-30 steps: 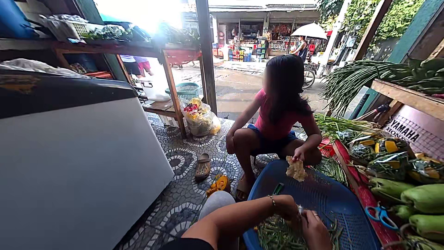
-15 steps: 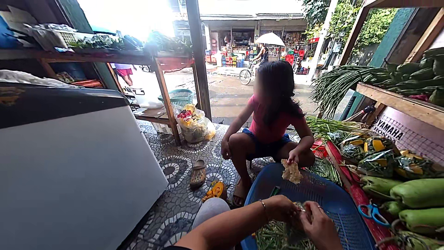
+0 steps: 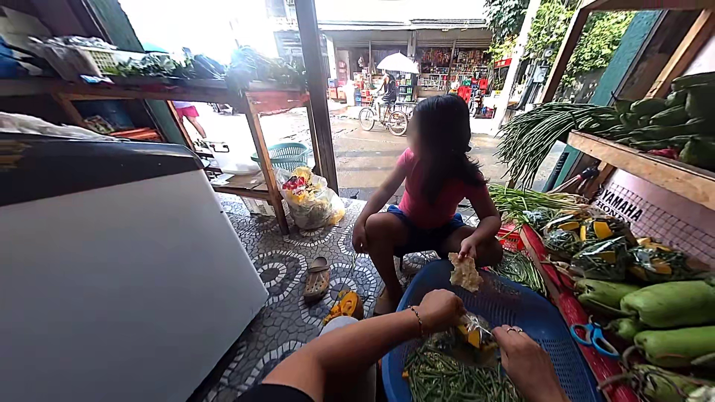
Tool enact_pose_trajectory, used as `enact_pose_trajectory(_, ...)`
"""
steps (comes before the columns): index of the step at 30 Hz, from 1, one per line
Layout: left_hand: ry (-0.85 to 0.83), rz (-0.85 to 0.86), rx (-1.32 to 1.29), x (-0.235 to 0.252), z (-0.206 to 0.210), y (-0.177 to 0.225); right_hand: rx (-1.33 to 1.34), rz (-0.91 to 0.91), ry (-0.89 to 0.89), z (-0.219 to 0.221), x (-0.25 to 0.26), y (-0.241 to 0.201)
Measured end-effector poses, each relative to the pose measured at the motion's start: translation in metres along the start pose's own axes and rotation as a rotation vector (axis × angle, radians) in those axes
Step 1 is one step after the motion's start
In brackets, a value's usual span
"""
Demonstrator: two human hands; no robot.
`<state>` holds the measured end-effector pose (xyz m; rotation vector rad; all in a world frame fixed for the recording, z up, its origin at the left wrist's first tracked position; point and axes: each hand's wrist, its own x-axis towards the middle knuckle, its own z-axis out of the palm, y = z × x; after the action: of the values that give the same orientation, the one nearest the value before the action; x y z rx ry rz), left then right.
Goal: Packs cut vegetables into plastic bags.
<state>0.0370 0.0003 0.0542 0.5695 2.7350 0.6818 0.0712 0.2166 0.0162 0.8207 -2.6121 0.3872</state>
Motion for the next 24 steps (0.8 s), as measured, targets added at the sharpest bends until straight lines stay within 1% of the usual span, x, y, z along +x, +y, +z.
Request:
enact_pose_trajectory(1,-0.027,-0.013,0.012,-0.001,-0.003,0.002,-0.013,0.018,-0.052,-0.004,0.001,-0.002)
enact_pose_trajectory(2,-0.048,-0.041,-0.026,-0.001,-0.005,0.004,-0.028,0.061,-0.158,-0.011,0.002,-0.009)
enact_pose_trajectory(3,-0.067,-0.101,-0.134,0.0,-0.004,0.006,-0.035,0.128,-0.312,-0.021,0.004,-0.021)
enact_pose_trajectory(4,-0.08,-0.191,-0.31,0.002,-0.002,0.009,-0.038,0.186,-0.459,-0.03,0.007,-0.036)
enact_pose_trajectory(5,-0.082,-0.289,-0.527,0.003,0.001,0.013,-0.052,0.205,-0.533,-0.034,0.008,-0.052)
enact_pose_trajectory(6,-0.078,-0.359,-0.734,0.004,0.005,0.016,-0.075,0.183,-0.512,-0.032,0.005,-0.066)
enact_pose_trajectory(7,-0.077,-0.37,-0.857,0.005,0.007,0.019,-0.099,0.126,-0.407,-0.028,0.001,-0.073)
enact_pose_trajectory(8,-0.083,-0.305,-0.862,0.005,0.007,0.02,-0.113,0.053,-0.259,-0.025,-0.001,-0.073)
enact_pose_trajectory(10,-0.133,-0.059,-0.642,-0.001,0.0,0.022,-0.076,-0.073,0.071,-0.021,0.003,-0.053)
enact_pose_trajectory(11,-0.184,0.053,-0.523,-0.004,-0.007,0.025,-0.05,-0.097,0.212,-0.019,0.007,-0.041)
enact_pose_trajectory(12,-0.227,0.132,-0.442,-0.008,-0.013,0.03,0.006,-0.086,0.302,-0.018,0.01,-0.031)
enact_pose_trajectory(14,-0.234,0.243,-0.389,-0.013,-0.023,0.038,0.213,0.016,0.346,-0.027,0.013,-0.023)
enact_pose_trajectory(15,-0.175,0.299,-0.363,-0.016,-0.024,0.042,0.336,0.081,0.327,-0.035,0.013,-0.022)
enact_pose_trajectory(17,0.038,0.413,-0.252,-0.021,-0.019,0.049,0.583,0.225,0.204,-0.057,0.013,-0.019)
enact_pose_trajectory(18,0.147,0.441,-0.197,-0.025,-0.013,0.055,0.679,0.289,0.131,-0.067,0.013,-0.015)
enact_pose_trajectory(20,0.36,0.496,-0.13,-0.031,-0.001,0.066,0.848,0.397,0.041,-0.081,0.012,-0.009)
enact_pose_trajectory(22,0.559,0.569,-0.092,-0.029,0.011,0.07,0.994,0.507,0.012,-0.087,0.012,-0.006)
enact_pose_trajectory(24,0.689,0.632,-0.038,-0.024,0.014,0.071,1.053,0.573,0.04,-0.087,0.013,-0.006)
